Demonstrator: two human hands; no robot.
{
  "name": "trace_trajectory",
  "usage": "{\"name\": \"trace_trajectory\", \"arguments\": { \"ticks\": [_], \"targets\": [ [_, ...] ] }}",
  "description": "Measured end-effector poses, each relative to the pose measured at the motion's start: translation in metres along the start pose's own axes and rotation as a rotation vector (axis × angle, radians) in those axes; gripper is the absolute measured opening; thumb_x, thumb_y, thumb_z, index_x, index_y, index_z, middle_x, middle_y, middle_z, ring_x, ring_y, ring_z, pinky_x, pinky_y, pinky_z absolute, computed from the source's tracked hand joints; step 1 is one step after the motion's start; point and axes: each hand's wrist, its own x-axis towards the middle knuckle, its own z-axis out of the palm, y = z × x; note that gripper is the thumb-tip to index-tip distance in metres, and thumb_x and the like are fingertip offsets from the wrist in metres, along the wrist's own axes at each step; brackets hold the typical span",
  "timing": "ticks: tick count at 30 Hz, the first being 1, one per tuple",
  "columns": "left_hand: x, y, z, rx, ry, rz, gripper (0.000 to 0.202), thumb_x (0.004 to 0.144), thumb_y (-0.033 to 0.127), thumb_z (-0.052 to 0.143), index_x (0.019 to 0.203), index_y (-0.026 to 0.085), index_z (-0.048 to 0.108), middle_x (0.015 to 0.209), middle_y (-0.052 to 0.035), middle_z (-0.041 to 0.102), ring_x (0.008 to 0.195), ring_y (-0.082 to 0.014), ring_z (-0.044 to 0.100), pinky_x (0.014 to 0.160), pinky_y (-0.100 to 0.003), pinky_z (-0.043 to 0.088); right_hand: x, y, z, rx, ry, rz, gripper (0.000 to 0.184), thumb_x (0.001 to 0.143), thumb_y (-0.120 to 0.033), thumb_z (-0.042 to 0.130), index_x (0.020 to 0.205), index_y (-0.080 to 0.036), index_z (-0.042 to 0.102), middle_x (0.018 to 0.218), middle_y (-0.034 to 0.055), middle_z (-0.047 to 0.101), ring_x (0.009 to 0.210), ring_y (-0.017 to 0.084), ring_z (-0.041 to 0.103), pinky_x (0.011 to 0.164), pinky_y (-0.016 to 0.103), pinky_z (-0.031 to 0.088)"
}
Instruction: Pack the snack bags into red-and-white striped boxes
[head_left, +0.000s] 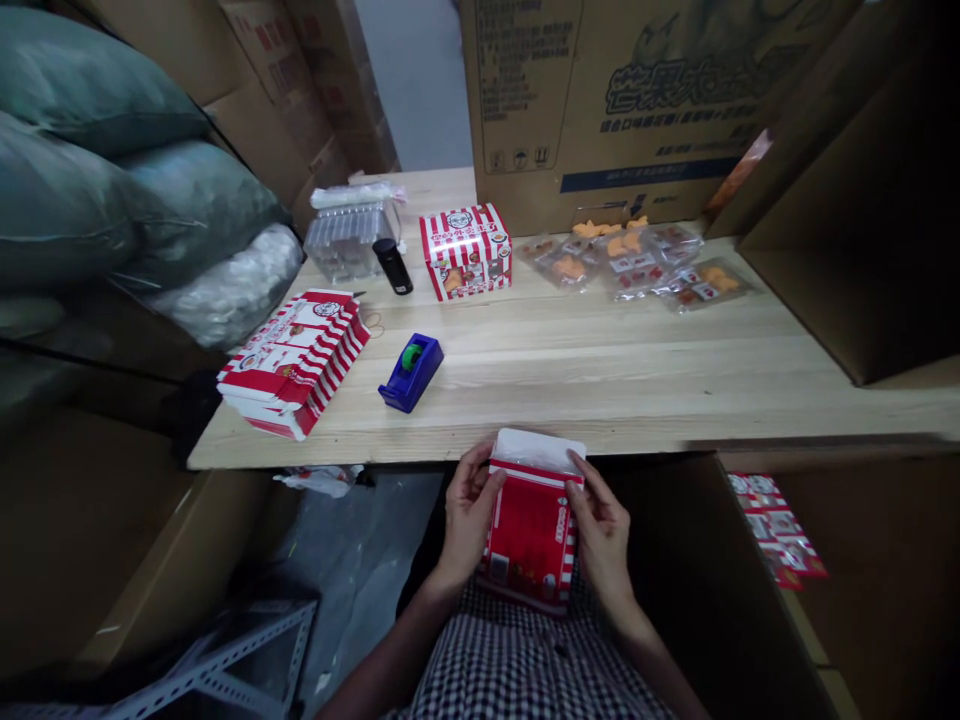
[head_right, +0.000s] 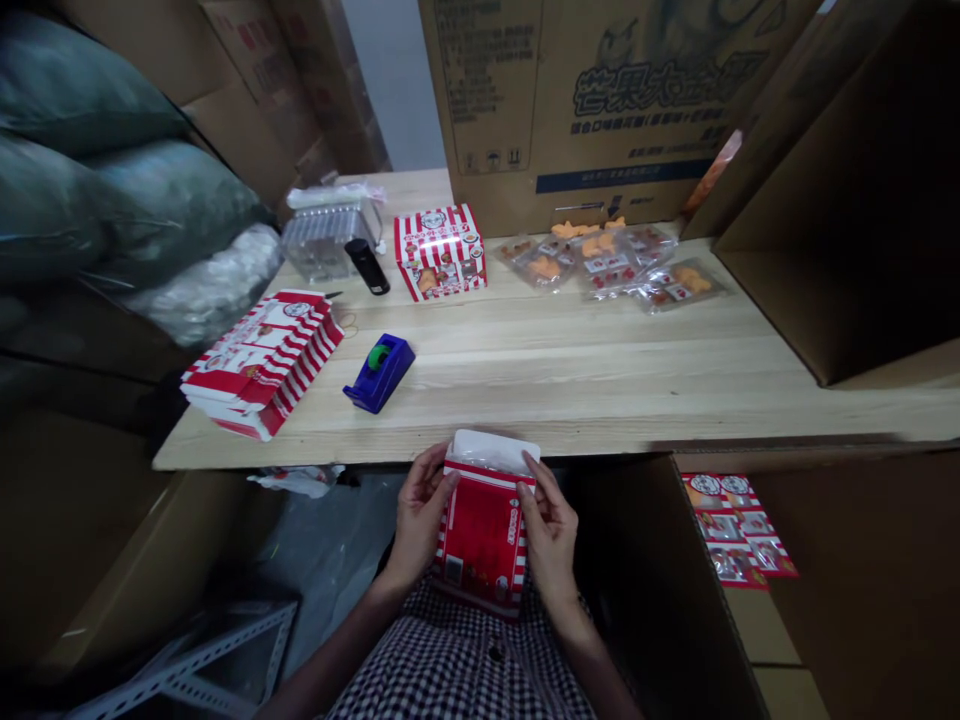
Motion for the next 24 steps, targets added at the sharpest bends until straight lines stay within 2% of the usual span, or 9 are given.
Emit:
{"name": "trace_trajectory", "arguments": {
  "ticks": [3, 8, 11, 14, 17, 20, 21, 24],
  "targets": [
    [0.003, -0.001, -0.006, -0.008, -0.058, -0.068, 0.04, 0.088, 0.036, 0.065, 0.125, 0.023, 0.058, 0.119, -0.0071, 0.07, 0.103, -0.0214, 0.068, 0.089, -0.031, 0.052, 0.006, 0.002, -0.005, -0.039, -0.082, 0.034, 0.043, 0.087, -0.041, 0.068, 0.127, -0.025, 0.067, 0.127, 0.006, 0.069, 0.105, 0.024, 0.066, 0.089, 0.037, 0.053],
    [0.016, 0.013, -0.017, 0.155, -0.181, -0.076, 0.029, 0.089, 0.037, 0.064, 0.112, 0.019, 0.065, 0.093, -0.0031, 0.071, 0.081, -0.0159, 0.063, 0.075, -0.025, 0.048, 0.02, -0.011, -0.005, -0.073, -0.163, 0.068, 0.038, 0.087, -0.046, 0.067, 0.117, -0.023, 0.071, 0.094, 0.0041, 0.076, 0.078, 0.021, 0.067, 0.07, 0.031, 0.053],
    [0.02, 0.02, -0.023, 0.297, -0.248, -0.022, 0.025, 0.092, 0.038, 0.061, 0.102, 0.017, 0.069, 0.087, -0.0025, 0.067, 0.076, -0.0139, 0.058, 0.07, -0.023, 0.044, 0.025, -0.025, -0.007, -0.123, -0.235, 0.044, 0.031, 0.089, -0.045, 0.066, 0.111, -0.024, 0.073, 0.091, 0.0031, 0.075, 0.079, 0.019, 0.065, 0.071, 0.028, 0.05],
    [0.018, 0.017, -0.027, 0.327, -0.277, -0.017, 0.026, 0.094, 0.039, 0.058, 0.098, 0.016, 0.07, 0.085, -0.0025, 0.065, 0.074, -0.0134, 0.055, 0.069, -0.023, 0.042, 0.024, -0.029, -0.013, -0.158, -0.297, 0.046, 0.028, 0.089, -0.045, 0.065, 0.106, -0.024, 0.074, 0.09, 0.0021, 0.073, 0.079, 0.018, 0.063, 0.07, 0.026, 0.048],
    [0.016, 0.012, -0.026, 0.301, -0.276, -0.02, 0.023, 0.094, 0.037, 0.058, 0.09, 0.016, 0.069, 0.083, -0.0021, 0.063, 0.077, -0.0143, 0.056, 0.072, -0.023, 0.042, 0.023, -0.027, -0.016, -0.14, -0.298, 0.069, 0.024, 0.089, -0.044, 0.066, 0.099, -0.023, 0.075, 0.086, 0.0009, 0.071, 0.076, 0.017, 0.061, 0.069, 0.026, 0.047],
    [0.022, 0.011, -0.021, 0.288, -0.252, 0.061, 0.024, 0.092, 0.033, 0.061, 0.077, 0.016, 0.067, 0.103, -0.0055, 0.064, 0.098, -0.0181, 0.058, 0.085, -0.025, 0.042, 0.025, -0.023, -0.012, -0.067, -0.252, 0.074, 0.022, 0.086, -0.042, 0.07, 0.082, -0.021, 0.073, 0.082, 0.0002, 0.07, 0.076, 0.016, 0.061, 0.071, 0.025, 0.047],
    [0.024, 0.01, -0.02, 0.268, -0.245, 0.064, 0.025, 0.091, 0.032, 0.062, 0.073, 0.015, 0.065, 0.105, -0.0057, 0.064, 0.099, -0.0181, 0.058, 0.086, -0.025, 0.042, 0.027, -0.021, -0.01, -0.042, -0.235, 0.084, 0.022, 0.084, -0.042, 0.072, 0.078, -0.02, 0.072, 0.079, 0.0001, 0.069, 0.073, 0.015, 0.06, 0.069, 0.025, 0.047],
    [0.032, 0.005, -0.016, 0.159, -0.21, -0.047, 0.025, 0.086, 0.034, 0.068, 0.071, 0.015, 0.062, 0.082, -0.0017, 0.062, 0.074, -0.0126, 0.056, 0.07, -0.023, 0.042, 0.031, -0.017, -0.004, 0.01, -0.204, 0.115, 0.023, 0.083, -0.042, 0.074, 0.079, -0.02, 0.07, 0.075, 0.0002, 0.07, 0.067, 0.015, 0.06, 0.064, 0.025, 0.047]
  ]
}}
